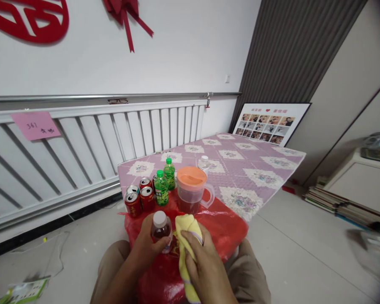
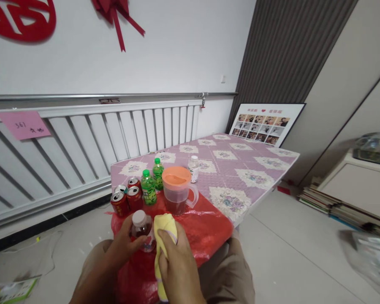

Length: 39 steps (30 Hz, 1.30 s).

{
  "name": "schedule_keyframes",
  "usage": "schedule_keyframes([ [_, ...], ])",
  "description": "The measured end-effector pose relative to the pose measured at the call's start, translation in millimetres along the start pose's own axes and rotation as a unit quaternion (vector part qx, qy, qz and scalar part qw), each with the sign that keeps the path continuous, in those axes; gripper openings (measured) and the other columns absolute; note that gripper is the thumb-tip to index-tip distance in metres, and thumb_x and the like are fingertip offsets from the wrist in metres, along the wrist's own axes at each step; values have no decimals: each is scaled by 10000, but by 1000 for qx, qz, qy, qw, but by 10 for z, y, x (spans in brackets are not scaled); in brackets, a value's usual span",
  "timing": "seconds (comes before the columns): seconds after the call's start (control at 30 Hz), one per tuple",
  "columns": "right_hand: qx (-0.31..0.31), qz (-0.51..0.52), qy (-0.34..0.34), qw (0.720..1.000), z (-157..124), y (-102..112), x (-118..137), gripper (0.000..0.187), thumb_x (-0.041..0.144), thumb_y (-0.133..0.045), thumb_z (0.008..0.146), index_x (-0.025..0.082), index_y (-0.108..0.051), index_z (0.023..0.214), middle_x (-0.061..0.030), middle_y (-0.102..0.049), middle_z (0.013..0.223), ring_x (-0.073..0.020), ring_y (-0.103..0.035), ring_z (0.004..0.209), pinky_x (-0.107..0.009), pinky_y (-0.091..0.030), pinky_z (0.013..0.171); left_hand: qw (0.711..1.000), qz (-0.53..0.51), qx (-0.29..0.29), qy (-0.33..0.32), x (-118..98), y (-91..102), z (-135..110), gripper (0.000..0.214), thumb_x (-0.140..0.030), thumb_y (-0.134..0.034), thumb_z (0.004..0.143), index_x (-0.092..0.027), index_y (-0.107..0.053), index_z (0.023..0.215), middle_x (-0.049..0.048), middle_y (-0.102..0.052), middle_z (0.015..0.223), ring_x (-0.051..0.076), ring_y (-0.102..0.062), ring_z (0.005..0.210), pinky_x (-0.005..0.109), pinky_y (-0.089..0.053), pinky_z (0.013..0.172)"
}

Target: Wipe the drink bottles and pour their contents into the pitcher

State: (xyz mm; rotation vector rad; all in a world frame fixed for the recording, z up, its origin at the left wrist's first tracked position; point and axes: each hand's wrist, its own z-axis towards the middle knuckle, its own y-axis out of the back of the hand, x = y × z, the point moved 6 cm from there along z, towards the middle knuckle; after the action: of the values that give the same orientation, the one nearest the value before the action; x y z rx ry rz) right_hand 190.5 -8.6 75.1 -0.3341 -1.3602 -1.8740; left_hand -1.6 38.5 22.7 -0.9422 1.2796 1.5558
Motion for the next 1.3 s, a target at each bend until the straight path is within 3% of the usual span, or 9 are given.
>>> schedule_keyframes([
  [0.1,-5,4,2,1000,86,-65,12,513,40,-467,782,221,-634,1232,-147,-442,1426,-279,-531,1267,-401,-496,1008,995,58,-78,8,17,-31,-10,593,-323,-769,658,-160,-560,1189,121,-532,1193,358,-497,1162,487,-419,1009],
  [0.2,7,15,14,1000,186,-149,80,509,28,-491,770,232,-650,1208,-136,-442,1427,-277,-531,1259,-397,-486,1015,992,83,-96,5,-24,-35,9,546,-299,-756,644,-151,-581,1139,114,-533,1141,356,-505,1131,486,-444,981],
  [0.3,26,18,10,999,316,-199,88,538,10,-512,750,252,-639,1214,-120,-431,1437,-271,-539,1232,-411,-482,1007,997,62,-54,-11,-94,-8,43,492,-249,-724,663,-160,-579,1125,90,-582,1086,314,-558,1057,458,-475,945],
  [0.4,50,24,-3,998,438,-253,10,547,3,-528,743,244,-627,1223,-119,-452,1402,-258,-536,1220,-389,-468,1010,1000,9,3,-23,-134,34,60,583,-175,-678,680,-173,-495,1234,92,-600,1183,286,-568,1113,440,-452,1001],
  [0.63,150,-13,-52,987,464,-478,-247,504,23,-507,764,226,-641,1206,-111,-577,1161,-224,-630,1000,-337,-494,900,996,-23,87,-5,-126,53,49,619,-138,-628,696,-167,-430,1281,120,-595,1254,290,-562,1164,425,-430,1028],
  [0.97,96,62,-11,993,613,-145,86,493,42,-516,772,247,-619,1208,-91,-436,1402,-217,-557,1162,-321,-449,980,996,-21,86,-9,28,43,41,686,-112,-600,703,-155,-394,1356,137,-553,1358,313,-515,1236,435,-406,1062],
  [1.3,159,5,-71,985,480,-573,-323,495,22,-494,762,214,-642,1194,-116,-582,1184,-216,-646,987,-328,-495,894,997,-20,76,-5,41,51,20,628,-160,-617,729,-135,-441,1331,136,-593,1300,309,-539,1213,429,-419,1050],
])
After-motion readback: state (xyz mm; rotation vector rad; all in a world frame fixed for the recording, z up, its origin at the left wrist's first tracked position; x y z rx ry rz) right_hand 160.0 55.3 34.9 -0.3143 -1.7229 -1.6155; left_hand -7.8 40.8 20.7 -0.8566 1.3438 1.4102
